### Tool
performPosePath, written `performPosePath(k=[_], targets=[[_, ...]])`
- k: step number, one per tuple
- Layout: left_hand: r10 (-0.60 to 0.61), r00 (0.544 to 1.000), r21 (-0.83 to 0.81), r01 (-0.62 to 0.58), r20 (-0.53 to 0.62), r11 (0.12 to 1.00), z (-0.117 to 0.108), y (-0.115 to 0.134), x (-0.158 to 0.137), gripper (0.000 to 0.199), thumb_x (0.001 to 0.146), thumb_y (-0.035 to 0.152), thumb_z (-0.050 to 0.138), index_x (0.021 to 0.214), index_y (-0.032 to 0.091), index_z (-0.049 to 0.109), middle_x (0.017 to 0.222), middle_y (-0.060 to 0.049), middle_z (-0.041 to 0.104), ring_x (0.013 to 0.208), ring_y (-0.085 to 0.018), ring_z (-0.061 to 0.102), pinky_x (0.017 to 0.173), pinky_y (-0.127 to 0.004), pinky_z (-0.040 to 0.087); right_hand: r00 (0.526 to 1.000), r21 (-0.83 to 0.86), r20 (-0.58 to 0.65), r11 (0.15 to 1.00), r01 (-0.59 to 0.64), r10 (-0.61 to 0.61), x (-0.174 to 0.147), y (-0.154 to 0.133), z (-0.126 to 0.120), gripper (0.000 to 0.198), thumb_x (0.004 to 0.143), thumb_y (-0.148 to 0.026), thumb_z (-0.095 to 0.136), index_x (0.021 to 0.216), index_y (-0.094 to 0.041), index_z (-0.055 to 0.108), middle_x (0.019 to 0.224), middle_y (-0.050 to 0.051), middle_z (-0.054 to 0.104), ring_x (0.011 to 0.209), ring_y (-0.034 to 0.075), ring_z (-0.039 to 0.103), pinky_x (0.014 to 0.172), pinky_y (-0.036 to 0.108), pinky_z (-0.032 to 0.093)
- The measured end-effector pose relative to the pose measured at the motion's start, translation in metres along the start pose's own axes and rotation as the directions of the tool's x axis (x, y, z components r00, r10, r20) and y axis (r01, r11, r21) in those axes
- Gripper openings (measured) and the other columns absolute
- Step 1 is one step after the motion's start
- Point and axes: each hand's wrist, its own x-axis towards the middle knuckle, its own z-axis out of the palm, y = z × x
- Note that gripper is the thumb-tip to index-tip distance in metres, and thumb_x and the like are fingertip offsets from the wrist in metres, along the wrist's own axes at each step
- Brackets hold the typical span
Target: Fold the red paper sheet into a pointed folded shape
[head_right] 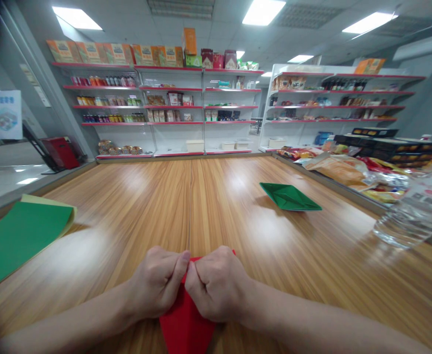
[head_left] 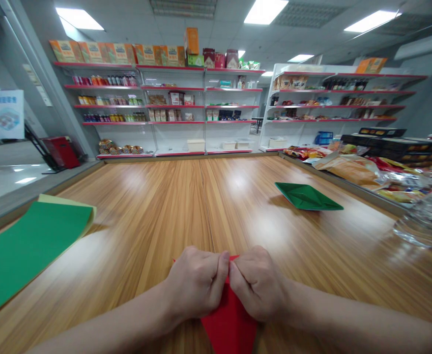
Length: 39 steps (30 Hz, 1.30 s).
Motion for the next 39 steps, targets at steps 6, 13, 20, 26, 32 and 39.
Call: performPosePath(k=[6,13,20,26,32,39], targets=[[-0.032,0.999,0.043,0.031,0.018,0.999,0.0,0.0,0.0,0.04,0.093,0.015,0.032,0.054,0.017,0.04,0.044,0.005,0.038,0.036,-0.007,0.034,0.043,-0.026,0.021,0.998,-0.019,0.036,0.999,-0.047,0.048,-0.002,0.002,0.002,0.036,0.089,-0.017,0.038,0.053,-0.017,0.033,0.044,-0.004,0.039,0.04,0.006,0.03,0.044,0.024,0.019],[-0.059,0.997,0.095,0.055,0.045,0.994,0.0,-0.002,0.001,0.043,0.094,0.017,0.031,0.053,0.017,0.042,0.043,0.004,0.043,0.035,-0.007,0.039,0.043,-0.024,0.024,0.992,-0.072,0.055,0.992,-0.107,0.111,-0.002,0.002,0.002,0.04,0.09,-0.019,0.036,0.05,-0.017,0.035,0.042,-0.002,0.042,0.039,0.006,0.032,0.045,0.025,0.02],[-0.11,0.988,0.191,0.087,0.109,0.978,-0.002,-0.002,0.0,0.047,0.096,0.02,0.027,0.054,0.017,0.048,0.043,0.001,0.05,0.036,-0.01,0.048,0.042,-0.024,0.027,0.985,-0.126,0.073,0.981,-0.146,0.156,-0.001,0.003,0.003,0.045,0.09,-0.02,0.035,0.046,-0.016,0.039,0.04,-0.001,0.044,0.038,0.006,0.031,0.045,0.025,0.02],[-0.35,0.882,0.471,0.175,0.315,0.865,0.003,-0.01,0.001,0.051,0.097,0.026,0.022,0.062,0.018,0.06,0.055,-0.006,0.065,0.048,-0.018,0.061,0.048,-0.027,0.038,0.939,-0.426,0.188,0.886,-0.186,0.288,0.0,0.012,0.008,0.047,0.091,-0.021,0.036,0.049,-0.015,0.054,0.044,0.003,0.055,0.038,0.008,0.038,0.046,0.028,0.018],[-0.469,0.838,0.505,0.288,0.28,0.814,-0.004,-0.029,0.0,0.036,0.095,0.029,0.032,0.073,0.017,0.058,0.07,-0.008,0.067,0.061,-0.021,0.063,0.054,-0.03,0.043,0.908,-0.577,0.202,0.794,-0.193,0.368,0.001,0.033,0.001,0.038,0.093,-0.027,0.039,0.064,-0.016,0.062,0.06,0.005,0.063,0.05,0.013,0.05,0.051,0.029,0.023],[-0.32,0.918,0.315,0.24,0.233,0.918,-0.008,-0.033,-0.002,0.019,0.091,0.019,0.039,0.083,0.016,0.057,0.087,-0.007,0.058,0.084,-0.019,0.055,0.075,-0.032,0.047,0.939,-0.549,0.107,0.807,-0.219,0.327,0.0,0.055,-0.012,0.023,0.09,-0.022,0.048,0.071,-0.016,0.058,0.074,0.007,0.06,0.074,0.019,0.054,0.069,0.031,0.037]])
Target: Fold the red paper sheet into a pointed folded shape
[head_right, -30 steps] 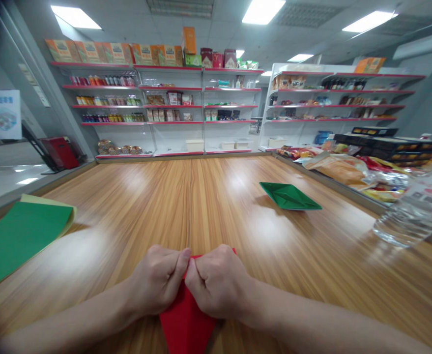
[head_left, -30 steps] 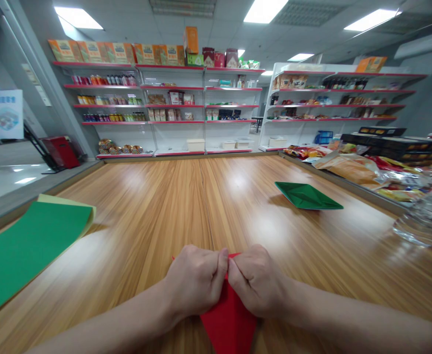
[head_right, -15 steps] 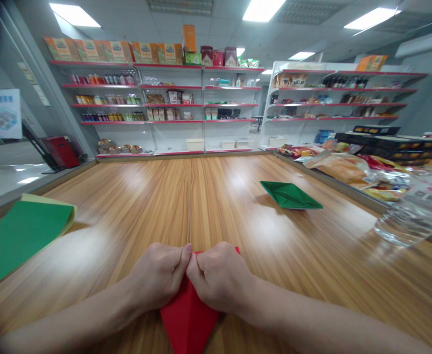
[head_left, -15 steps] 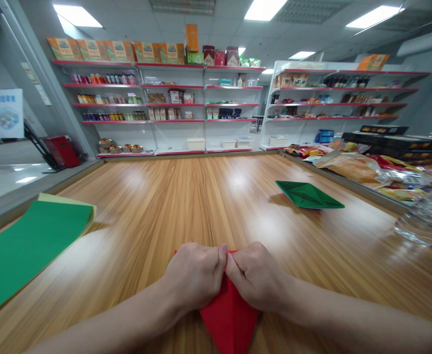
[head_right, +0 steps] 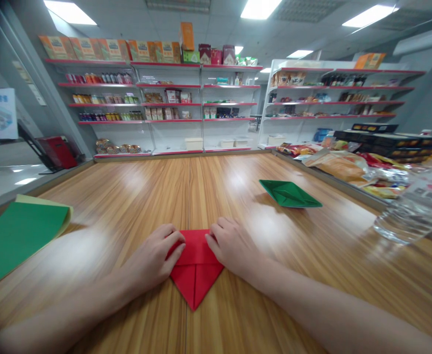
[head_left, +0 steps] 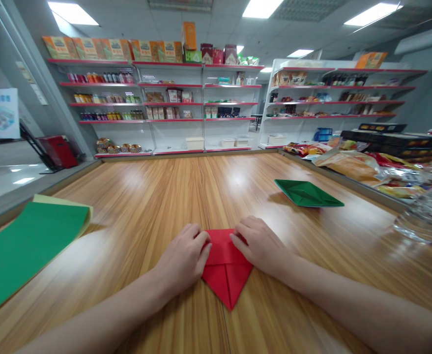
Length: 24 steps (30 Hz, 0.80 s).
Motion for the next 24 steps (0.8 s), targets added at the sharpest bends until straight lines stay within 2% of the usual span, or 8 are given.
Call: performPosePath(k=[4,7,10,14,16,19,22,24], targets=[[-0.07,0.997,0.178,0.064,0.03,0.982,0.003,0.007,-0.001,0.023,0.091,0.017,0.037,0.081,0.015,0.057,0.083,-0.008,0.056,0.077,-0.02,0.055,0.071,-0.035,0.049,0.997,0.126,-0.078,0.992,0.031,-0.021,-0.003,-0.008,-0.003,0.013,0.087,-0.016,0.049,0.08,-0.015,0.059,0.081,0.008,0.059,0.079,0.02,0.054,0.072,0.031,0.04],[-0.11,0.994,0.195,0.106,0.011,0.975,0.0,0.011,-0.004,0.019,0.09,0.017,0.039,0.084,0.014,0.057,0.084,-0.008,0.056,0.073,-0.019,0.056,0.067,-0.033,0.05,0.996,0.203,-0.063,0.976,0.074,-0.063,-0.007,-0.019,-0.005,0.013,0.085,-0.013,0.05,0.075,-0.016,0.059,0.076,0.005,0.059,0.072,0.018,0.054,0.067,0.03,0.041],[-0.075,0.997,0.042,0.076,-0.029,0.996,-0.004,0.018,-0.008,0.019,0.088,0.016,0.041,0.08,0.015,0.059,0.082,-0.007,0.056,0.069,-0.016,0.057,0.064,-0.029,0.049,0.999,0.217,-0.035,0.975,0.048,-0.041,-0.008,-0.021,-0.003,0.015,0.083,-0.011,0.051,0.073,-0.016,0.06,0.076,0.006,0.061,0.073,0.018,0.056,0.069,0.031,0.043],[0.123,0.991,-0.213,-0.132,-0.054,0.968,-0.003,0.028,-0.013,0.024,0.088,0.014,0.042,0.075,0.015,0.062,0.076,-0.005,0.059,0.067,-0.014,0.057,0.063,-0.026,0.049,0.999,0.348,-0.031,0.937,0.039,-0.03,-0.005,-0.007,0.004,0.021,0.083,-0.006,0.047,0.085,-0.017,0.065,0.085,0.006,0.066,0.082,0.018,0.06,0.076,0.03,0.047],[0.212,0.977,-0.213,-0.213,-0.029,0.954,-0.002,0.031,-0.015,0.022,0.089,0.015,0.044,0.082,0.016,0.065,0.081,-0.006,0.062,0.073,-0.015,0.059,0.066,-0.027,0.051,0.999,0.413,-0.033,0.909,0.053,-0.043,-0.003,0.0,0.007,0.023,0.083,-0.005,0.047,0.087,-0.017,0.067,0.089,0.006,0.068,0.084,0.017,0.061,0.078,0.03,0.047],[0.219,0.976,-0.137,-0.216,0.011,0.967,-0.002,0.029,-0.014,0.02,0.088,0.019,0.048,0.098,0.017,0.066,0.099,-0.009,0.064,0.092,-0.021,0.059,0.08,-0.036,0.052,0.998,0.478,-0.035,0.876,0.062,-0.052,-0.002,0.005,0.008,0.022,0.082,-0.006,0.051,0.088,-0.018,0.068,0.091,0.005,0.069,0.087,0.017,0.062,0.08,0.03,0.047],[0.206,0.977,-0.084,-0.201,0.048,0.976,-0.003,0.023,-0.013,0.033,0.088,0.026,0.051,0.116,0.012,0.059,0.122,-0.015,0.058,0.115,-0.027,0.052,0.096,-0.044,0.046,0.999,0.511,-0.024,0.859,-0.012,0.029,-0.003,0.005,0.008,0.02,0.079,-0.007,0.055,0.092,-0.017,0.067,0.09,0.005,0.069,0.085,0.017,0.062,0.079,0.03,0.048],[0.219,0.972,-0.061,-0.214,0.087,0.975,-0.004,0.022,-0.011,0.039,0.089,0.028,0.048,0.123,0.01,0.054,0.128,-0.016,0.055,0.122,-0.029,0.047,0.101,-0.046,0.042,0.995,0.533,-0.017,0.843,-0.072,0.096,-0.003,0.003,0.007,0.019,0.078,-0.009,0.057,0.092,-0.017,0.067,0.09,0.005,0.069,0.084,0.017,0.062,0.076,0.03,0.049]])
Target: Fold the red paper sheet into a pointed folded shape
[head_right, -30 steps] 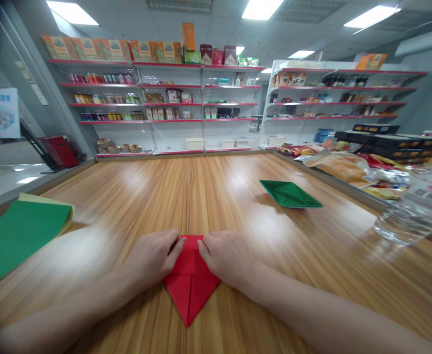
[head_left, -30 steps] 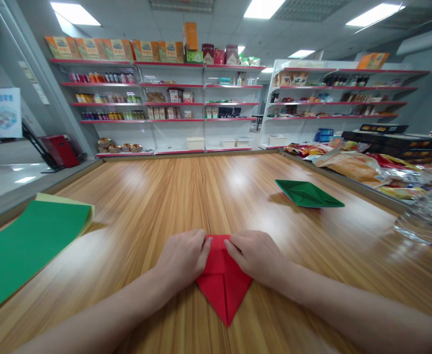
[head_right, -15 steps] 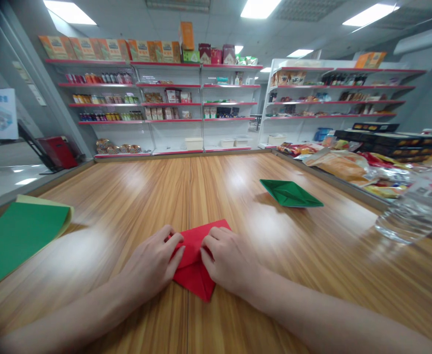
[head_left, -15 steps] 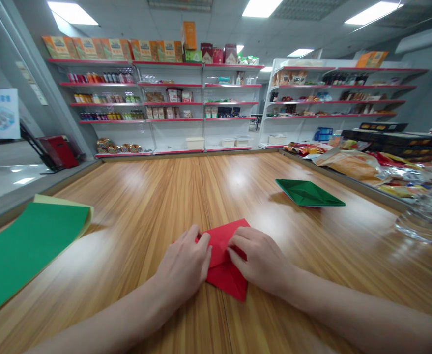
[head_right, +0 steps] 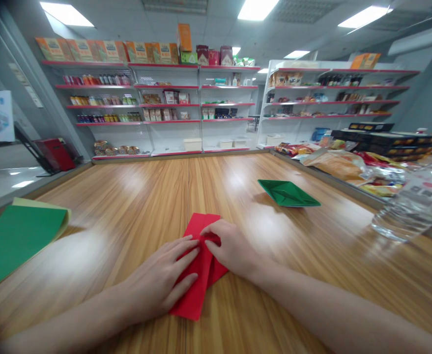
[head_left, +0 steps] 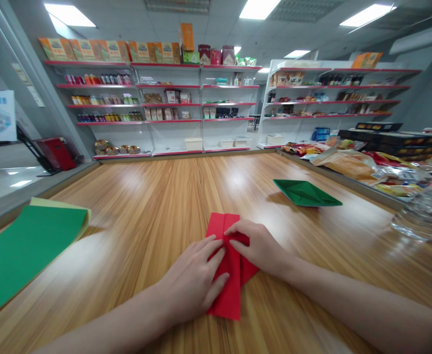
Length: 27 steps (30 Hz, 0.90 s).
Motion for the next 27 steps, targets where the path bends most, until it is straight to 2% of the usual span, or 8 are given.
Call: performPosePath(k=[3,7,11,17,22,27], targets=[[0.013,0.998,0.024,-0.015,0.059,1.0,-0.003,0.002,0.003,0.039,0.092,0.027,0.043,0.125,0.009,0.052,0.126,-0.016,0.055,0.121,-0.029,0.047,0.102,-0.046,0.041,0.998,0.052,-0.009,0.997,-0.061,0.061,0.0,-0.002,0.001,0.019,0.078,-0.009,0.057,0.093,-0.017,0.066,0.09,0.005,0.068,0.081,0.016,0.063,0.073,0.029,0.05],[-0.017,0.99,0.056,0.01,0.14,0.998,-0.006,0.012,0.006,0.04,0.092,0.031,0.043,0.125,0.01,0.052,0.118,-0.016,0.056,0.113,-0.029,0.051,0.097,-0.046,0.044,0.985,0.107,0.058,0.98,-0.169,0.164,0.003,-0.007,0.002,0.027,0.076,-0.011,0.058,0.102,-0.015,0.064,0.08,0.004,0.069,0.07,0.015,0.064,0.065,0.027,0.05],[-0.04,0.988,0.116,0.023,0.15,0.993,-0.004,0.019,0.006,0.048,0.09,0.038,0.046,0.126,0.006,0.049,0.12,-0.019,0.054,0.114,-0.032,0.048,0.097,-0.049,0.042,0.973,0.148,0.08,0.963,-0.226,0.216,0.011,-0.011,0.002,0.027,0.074,-0.014,0.063,0.101,-0.014,0.062,0.075,0.003,0.069,0.067,0.015,0.064,0.064,0.027,0.049],[-0.009,0.984,0.167,-0.022,0.18,0.986,-0.002,0.018,0.007,0.045,0.092,0.038,0.04,0.122,0.008,0.053,0.116,-0.018,0.055,0.112,-0.033,0.048,0.092,-0.048,0.044,0.972,0.235,0.114,0.945,-0.228,0.207,0.024,0.0,0.004,0.024,0.07,-0.016,0.068,0.091,-0.016,0.058,0.065,-0.002,0.067,0.063,0.014,0.063,0.062,0.025,0.045],[-0.013,0.985,0.185,-0.019,0.173,0.983,-0.001,0.017,0.007,0.047,0.092,0.039,0.04,0.125,0.007,0.052,0.12,-0.019,0.054,0.113,-0.033,0.047,0.094,-0.048,0.042,0.971,0.183,0.088,0.955,-0.234,0.221,0.03,0.008,0.007,0.023,0.067,-0.019,0.072,0.079,-0.017,0.053,0.061,-0.003,0.064,0.059,0.013,0.06,0.055,0.023,0.04],[-0.011,0.985,0.183,-0.021,0.173,0.983,-0.001,0.015,0.007,0.05,0.091,0.04,0.04,0.126,0.006,0.051,0.121,-0.019,0.054,0.114,-0.033,0.047,0.094,-0.048,0.042,0.976,0.144,0.078,0.966,-0.215,0.206,0.032,0.007,0.006,0.023,0.066,-0.018,0.071,0.078,-0.018,0.051,0.062,-0.004,0.062,0.058,0.012,0.058,0.054,0.021,0.038]])
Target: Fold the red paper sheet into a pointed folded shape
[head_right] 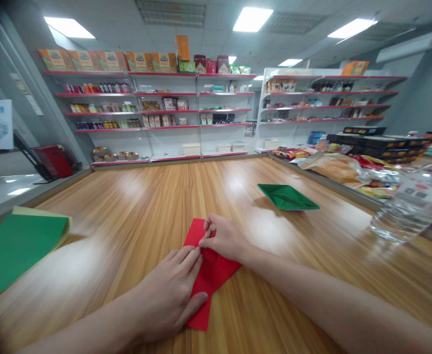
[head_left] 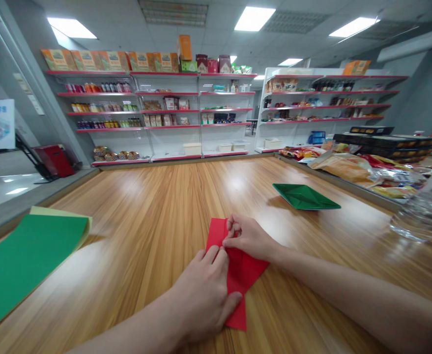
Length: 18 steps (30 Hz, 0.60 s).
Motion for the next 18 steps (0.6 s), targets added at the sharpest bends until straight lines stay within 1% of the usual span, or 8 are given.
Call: performPosePath(k=[6,10,14,18], targets=[[-0.006,1.0,-0.017,0.006,0.005,1.0,-0.002,0.002,0.0,0.045,0.091,0.038,0.041,0.121,0.006,0.054,0.115,-0.019,0.056,0.109,-0.033,0.049,0.091,-0.049,0.044,0.999,-0.038,-0.038,0.999,-0.018,0.017,0.005,0.002,-0.001,0.022,0.067,-0.021,0.071,0.077,-0.018,0.051,0.062,-0.003,0.062,0.06,0.012,0.058,0.056,0.022,0.038],[-0.005,1.0,-0.006,0.005,-0.008,1.0,-0.001,0.001,0.0,0.046,0.091,0.039,0.041,0.121,0.006,0.054,0.117,-0.02,0.055,0.112,-0.034,0.048,0.09,-0.049,0.045,0.999,-0.048,-0.046,0.999,-0.018,0.016,0.011,0.005,-0.001,0.022,0.066,-0.021,0.072,0.077,-0.017,0.052,0.064,-0.003,0.062,0.061,0.013,0.058,0.057,0.023,0.038],[-0.007,1.0,0.004,0.007,-0.022,1.0,0.001,0.0,-0.002,0.048,0.092,0.04,0.039,0.122,0.006,0.054,0.121,-0.021,0.054,0.115,-0.035,0.047,0.093,-0.05,0.043,0.997,0.006,-0.061,0.999,-0.05,0.051,0.02,0.013,0.0,0.024,0.065,-0.022,0.072,0.078,-0.017,0.052,0.064,-0.003,0.062,0.061,0.012,0.058,0.056,0.022,0.039],[-0.003,1.0,0.009,0.003,-0.007,1.0,0.002,0.001,-0.003,0.049,0.092,0.04,0.036,0.123,0.005,0.054,0.123,-0.021,0.053,0.115,-0.036,0.047,0.094,-0.051,0.043,0.996,0.103,-0.036,0.992,-0.071,0.076,0.026,0.023,0.002,0.027,0.064,-0.023,0.073,0.079,-0.017,0.051,0.062,-0.003,0.061,0.059,0.012,0.058,0.054,0.022,0.04]])
